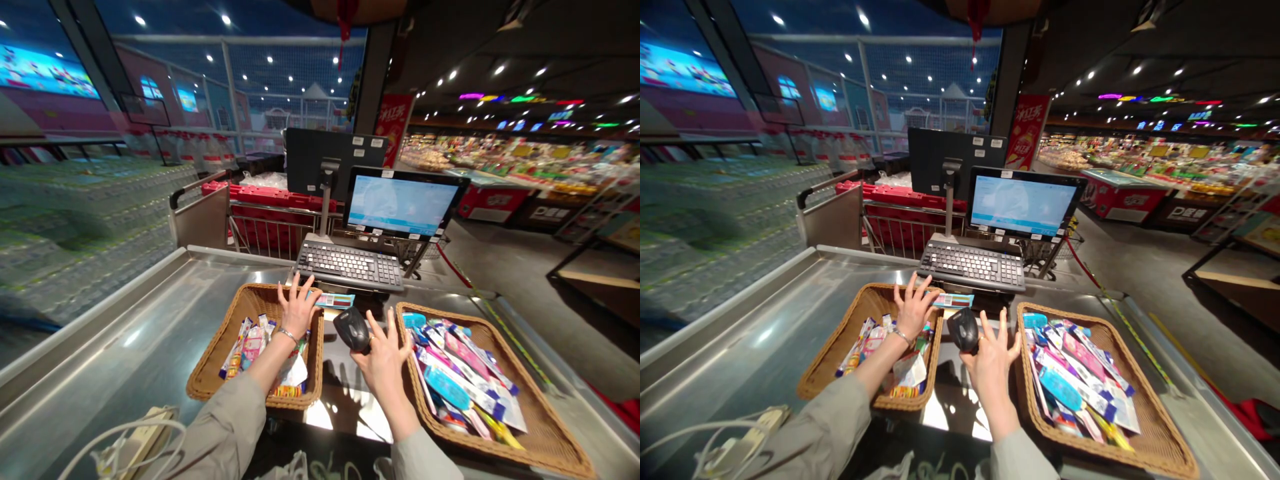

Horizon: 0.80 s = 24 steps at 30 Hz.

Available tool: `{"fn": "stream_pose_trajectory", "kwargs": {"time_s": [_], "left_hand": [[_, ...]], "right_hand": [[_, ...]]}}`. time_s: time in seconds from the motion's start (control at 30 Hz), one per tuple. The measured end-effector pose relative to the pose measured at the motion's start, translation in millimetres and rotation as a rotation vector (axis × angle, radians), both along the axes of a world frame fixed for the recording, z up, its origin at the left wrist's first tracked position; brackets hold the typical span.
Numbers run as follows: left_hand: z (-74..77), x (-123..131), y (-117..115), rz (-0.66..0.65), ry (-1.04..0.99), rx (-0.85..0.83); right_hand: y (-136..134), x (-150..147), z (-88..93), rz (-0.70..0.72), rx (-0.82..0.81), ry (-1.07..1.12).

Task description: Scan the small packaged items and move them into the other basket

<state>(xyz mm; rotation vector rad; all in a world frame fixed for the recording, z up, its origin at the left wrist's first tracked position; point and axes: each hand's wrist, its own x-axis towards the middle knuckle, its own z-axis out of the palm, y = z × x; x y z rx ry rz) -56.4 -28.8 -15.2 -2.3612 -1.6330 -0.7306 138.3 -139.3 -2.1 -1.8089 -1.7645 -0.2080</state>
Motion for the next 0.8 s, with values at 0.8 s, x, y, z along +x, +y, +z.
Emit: {"fn": "stream_pose_trajectory", "kwargs": {"time_s": [0.8], "left_hand": [[-6.6,4.6,9.6,-0.007,-0.021,0.16]], "right_hand": [[4.7,1.8,-2.1,0.015,0.042,0.07]]}}
